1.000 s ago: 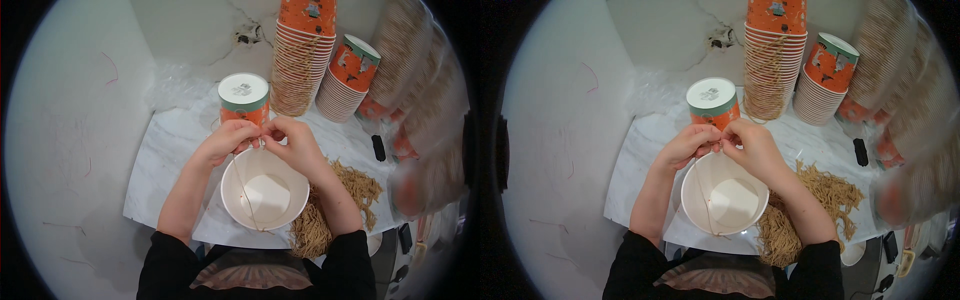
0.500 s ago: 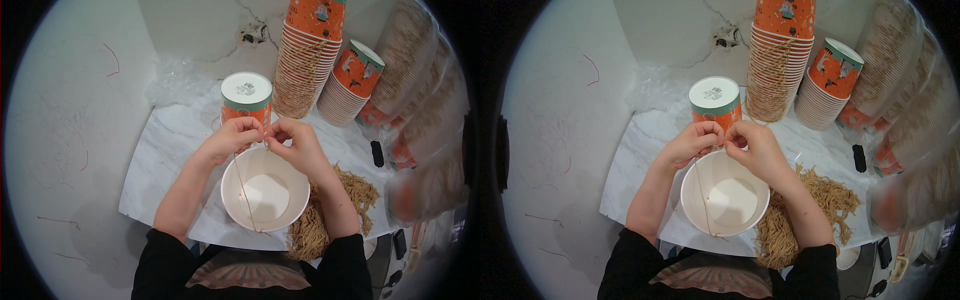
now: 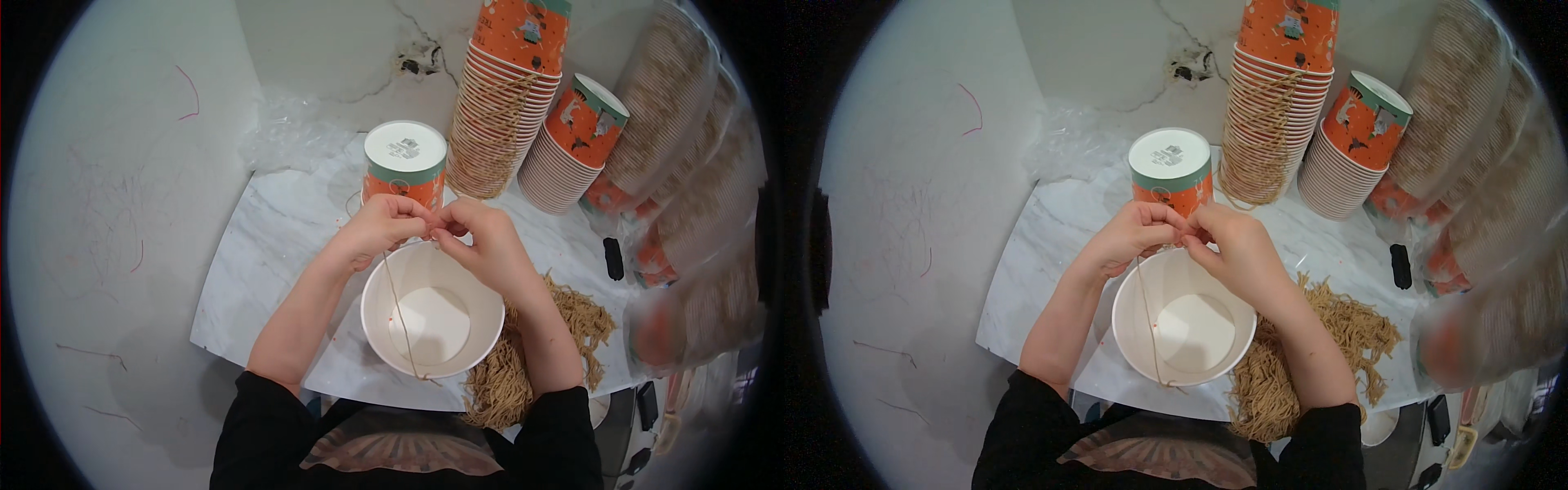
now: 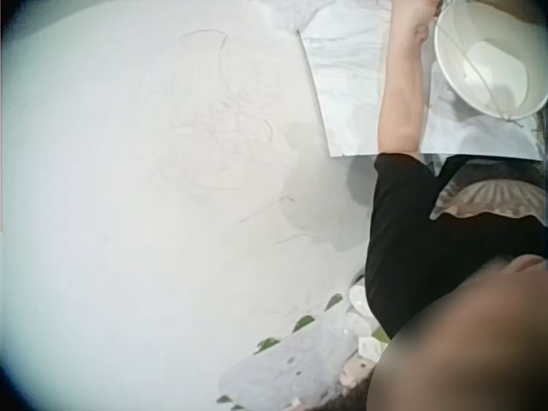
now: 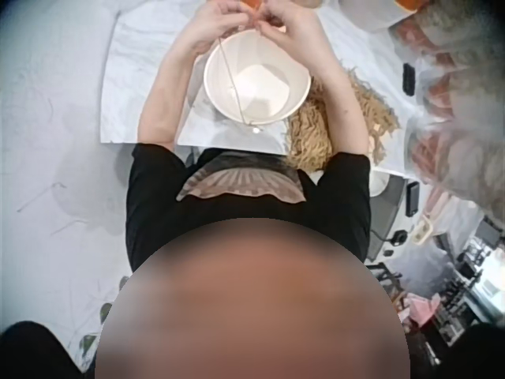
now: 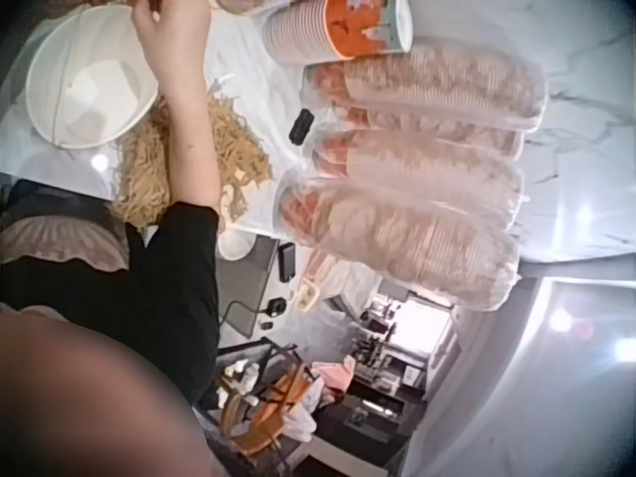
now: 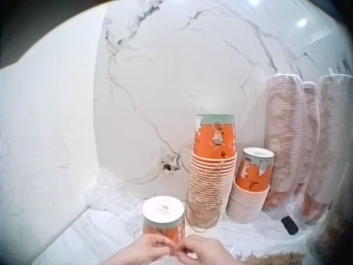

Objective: Tying strings to the rims of paper bowls and preparing food containers.

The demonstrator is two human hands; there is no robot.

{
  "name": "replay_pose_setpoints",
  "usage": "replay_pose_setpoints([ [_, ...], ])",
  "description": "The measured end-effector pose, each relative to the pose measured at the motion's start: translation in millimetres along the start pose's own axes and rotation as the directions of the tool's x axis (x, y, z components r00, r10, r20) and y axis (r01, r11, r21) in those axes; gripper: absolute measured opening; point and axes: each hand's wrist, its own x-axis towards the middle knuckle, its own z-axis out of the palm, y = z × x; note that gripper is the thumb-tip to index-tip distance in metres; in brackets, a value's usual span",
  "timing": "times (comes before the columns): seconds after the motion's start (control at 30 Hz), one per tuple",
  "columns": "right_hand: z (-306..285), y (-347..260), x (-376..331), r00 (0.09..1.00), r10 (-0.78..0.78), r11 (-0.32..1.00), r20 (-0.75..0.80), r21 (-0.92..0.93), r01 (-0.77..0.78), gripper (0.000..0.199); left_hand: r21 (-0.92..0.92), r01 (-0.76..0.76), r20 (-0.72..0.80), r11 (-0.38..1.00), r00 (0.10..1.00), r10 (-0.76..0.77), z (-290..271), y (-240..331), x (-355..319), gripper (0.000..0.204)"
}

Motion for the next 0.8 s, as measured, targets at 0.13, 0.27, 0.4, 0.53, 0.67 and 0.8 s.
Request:
replay_pose_setpoints([
  [0.13, 1, -2, 0, 1.000, -0.010, 0.996, 0.025, -0.089, 0.013, 0.010, 0.026, -0.029, -0.006, 0.999, 1.000, 0.029, -1, -2, 0, 0.010],
  [0.27, 4, -2, 0, 0.999, -0.024, 0.995, -0.025, -0.099, 0.021, 0.009, 0.001, -0.075, -0.075, 0.997, 0.994, 0.075, 5, -3, -1, 0.010],
  [0.4, 4, 2, 1, 0.999, -0.011, 0.998, -0.041, -0.070, 0.008, 0.009, -0.031, -0.157, -0.147, 0.987, 0.978, 0.151, 10, -9, 2, 0.010],
  [0.53, 4, 6, 1, 0.999, 0.038, 0.999, -0.020, 0.034, -0.037, 0.009, 0.001, -0.242, -0.151, 0.970, 0.959, 0.239, 10, -12, 3, 0.010],
  [0.67, 5, 11, 1, 0.998, 0.065, 0.996, 0.023, 0.066, -0.066, 0.008, -0.042, -0.248, -0.095, 0.968, 0.965, 0.244, 8, -13, 4, 0.008],
  [0.8, 5, 7, 1, 0.997, 0.077, 0.996, 0.015, 0.047, -0.078, 0.008, 0.008, -0.205, -0.085, 0.979, 0.975, 0.205, 12, -4, 0, 0.009],
])
